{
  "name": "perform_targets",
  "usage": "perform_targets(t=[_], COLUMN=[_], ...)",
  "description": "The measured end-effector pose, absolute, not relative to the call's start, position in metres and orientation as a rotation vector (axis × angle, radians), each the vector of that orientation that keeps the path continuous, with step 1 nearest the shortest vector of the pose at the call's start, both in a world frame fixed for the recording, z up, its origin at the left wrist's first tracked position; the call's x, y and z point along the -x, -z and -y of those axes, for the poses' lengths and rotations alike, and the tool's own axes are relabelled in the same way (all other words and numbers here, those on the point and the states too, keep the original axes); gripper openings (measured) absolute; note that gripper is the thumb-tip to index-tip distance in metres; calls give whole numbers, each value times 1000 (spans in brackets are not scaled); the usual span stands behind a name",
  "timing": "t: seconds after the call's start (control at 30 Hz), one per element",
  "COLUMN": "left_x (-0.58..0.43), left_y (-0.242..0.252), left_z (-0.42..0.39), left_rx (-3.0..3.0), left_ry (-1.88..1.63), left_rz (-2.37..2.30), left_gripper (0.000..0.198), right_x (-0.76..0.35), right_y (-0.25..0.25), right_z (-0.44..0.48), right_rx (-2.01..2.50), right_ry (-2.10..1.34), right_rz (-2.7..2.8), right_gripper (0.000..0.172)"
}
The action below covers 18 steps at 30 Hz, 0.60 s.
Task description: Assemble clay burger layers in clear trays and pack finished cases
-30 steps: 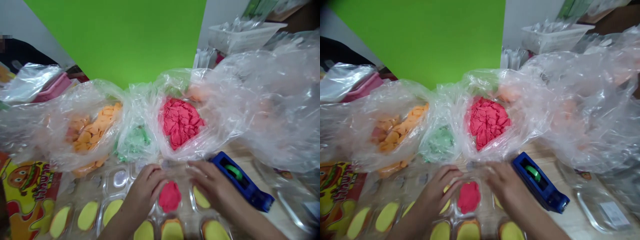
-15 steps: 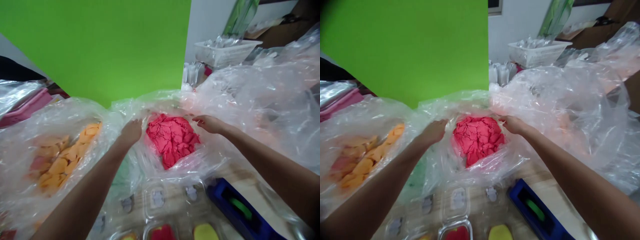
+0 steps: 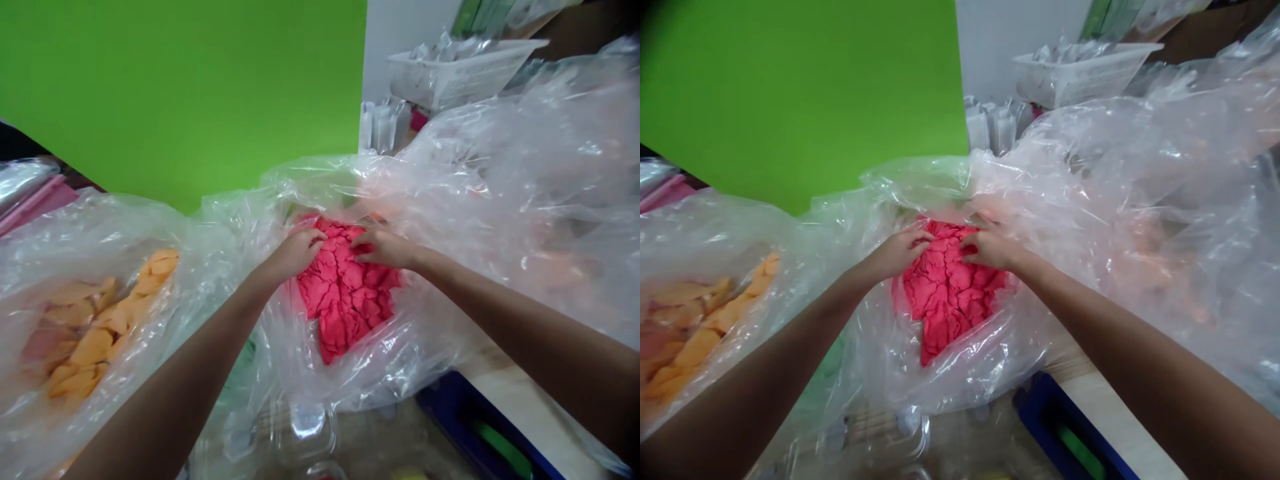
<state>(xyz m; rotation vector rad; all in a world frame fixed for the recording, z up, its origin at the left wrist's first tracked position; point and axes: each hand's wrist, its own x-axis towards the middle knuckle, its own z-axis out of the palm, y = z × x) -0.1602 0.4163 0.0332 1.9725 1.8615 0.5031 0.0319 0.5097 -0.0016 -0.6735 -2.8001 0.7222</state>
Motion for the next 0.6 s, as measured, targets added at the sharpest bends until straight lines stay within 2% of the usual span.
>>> perform_targets(t=[0.03, 0.13, 0.23, 0.37, 0.47, 0.6], left_x=[164, 168, 163, 154, 150, 142], left_y=[-33, -31, -31, -36, -43, -53], left_z=[-415, -411, -410, -407, -400, -388], left_rx=[-1937, -1790, -1621, -1430, -1133, -711], left_ry=[-525, -608, -719, -791, -865, -888], left_rz=[-1877, -1886, -1790, -1703, -1554, -1187], left_gripper=[32, 30, 29, 27, 32, 52], right_x=[-35, -39, -37, -35, -37, -41], right_y=[1, 0, 1, 3, 2, -10], right_z=[-510, -505, -498, -498, -500, -491], right_rx=[675, 680, 673, 713, 813, 870], right_ry=[-726, -761, -800, -864, -932, -1033], right_rz=[2780, 2729, 2680, 2567, 2422, 2296], right_gripper=[22, 19, 28, 15, 26, 36])
